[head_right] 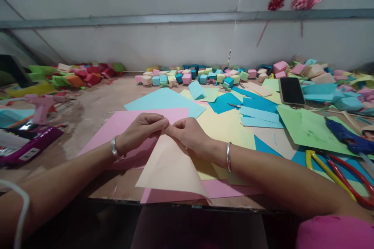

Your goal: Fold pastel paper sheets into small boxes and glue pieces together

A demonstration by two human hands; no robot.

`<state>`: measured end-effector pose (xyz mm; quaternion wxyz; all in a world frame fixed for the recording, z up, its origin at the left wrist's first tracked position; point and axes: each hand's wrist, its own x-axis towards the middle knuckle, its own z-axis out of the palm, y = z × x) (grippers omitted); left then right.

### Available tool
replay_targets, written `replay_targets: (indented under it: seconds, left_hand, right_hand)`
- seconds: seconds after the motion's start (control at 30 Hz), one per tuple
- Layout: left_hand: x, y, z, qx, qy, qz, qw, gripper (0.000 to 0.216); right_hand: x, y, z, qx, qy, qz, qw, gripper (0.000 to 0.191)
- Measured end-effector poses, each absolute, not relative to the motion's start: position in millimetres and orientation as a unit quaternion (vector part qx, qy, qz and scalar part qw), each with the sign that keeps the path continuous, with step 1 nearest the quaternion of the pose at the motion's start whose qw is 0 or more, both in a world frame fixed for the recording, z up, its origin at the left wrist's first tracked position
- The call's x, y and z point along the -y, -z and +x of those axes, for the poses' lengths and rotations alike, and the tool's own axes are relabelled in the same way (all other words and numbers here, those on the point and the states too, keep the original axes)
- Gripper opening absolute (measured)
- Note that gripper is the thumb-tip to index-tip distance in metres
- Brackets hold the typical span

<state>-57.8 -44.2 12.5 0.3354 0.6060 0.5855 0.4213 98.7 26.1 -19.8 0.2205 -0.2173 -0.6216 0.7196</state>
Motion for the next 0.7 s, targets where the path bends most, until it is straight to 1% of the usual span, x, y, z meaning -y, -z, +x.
replay_targets:
  seconds: [0.1, 0.2, 0.3, 0.4, 0.5, 0.57, 0.7]
  left_hand:
    - [39.5, -7.7, -61.3, -0.599, -0.458, 0.565, 0.337, 0.039]
    - [33.1, -5.3, -69.7, -0.625, -0.507, 0.507, 0.309, 0.041]
    - [27.1, -4.2, -80.8, -0.629, -0.559, 0.452, 0.295, 0.04]
    - [21.7, -1.5, -92.9, -0.619, -0.593, 0.425, 0.291, 0.038]
    - [16.4, 2.3, -104.8, -0.615, -0.616, 0.404, 0.283, 0.035]
    - [13.1, 4.0, -111.8, -0.612, -0.634, 0.386, 0.274, 0.034]
    - [8.4, 5.7, -121.5, -0.605, -0.666, 0.358, 0.25, 0.035]
  right_hand:
    - [-28.8, 15.0, 101.0, 0.641, -0.697, -0.244, 0.209, 0.044]
    - [-29.8, 11.5, 102.7, 0.661, -0.673, -0.27, 0.194, 0.04]
    - [-29.5, 9.2, 103.3, 0.664, -0.663, -0.281, 0.203, 0.036]
    - [-31.0, 8.4, 102.7, 0.687, -0.632, -0.282, 0.225, 0.041]
    - [-35.0, 9.3, 102.2, 0.709, -0.603, -0.286, 0.227, 0.046]
    - [-37.7, 10.4, 102.8, 0.702, -0.611, -0.292, 0.22, 0.046]
    - [-41.4, 11.9, 105.4, 0.673, -0.657, -0.294, 0.167, 0.038]
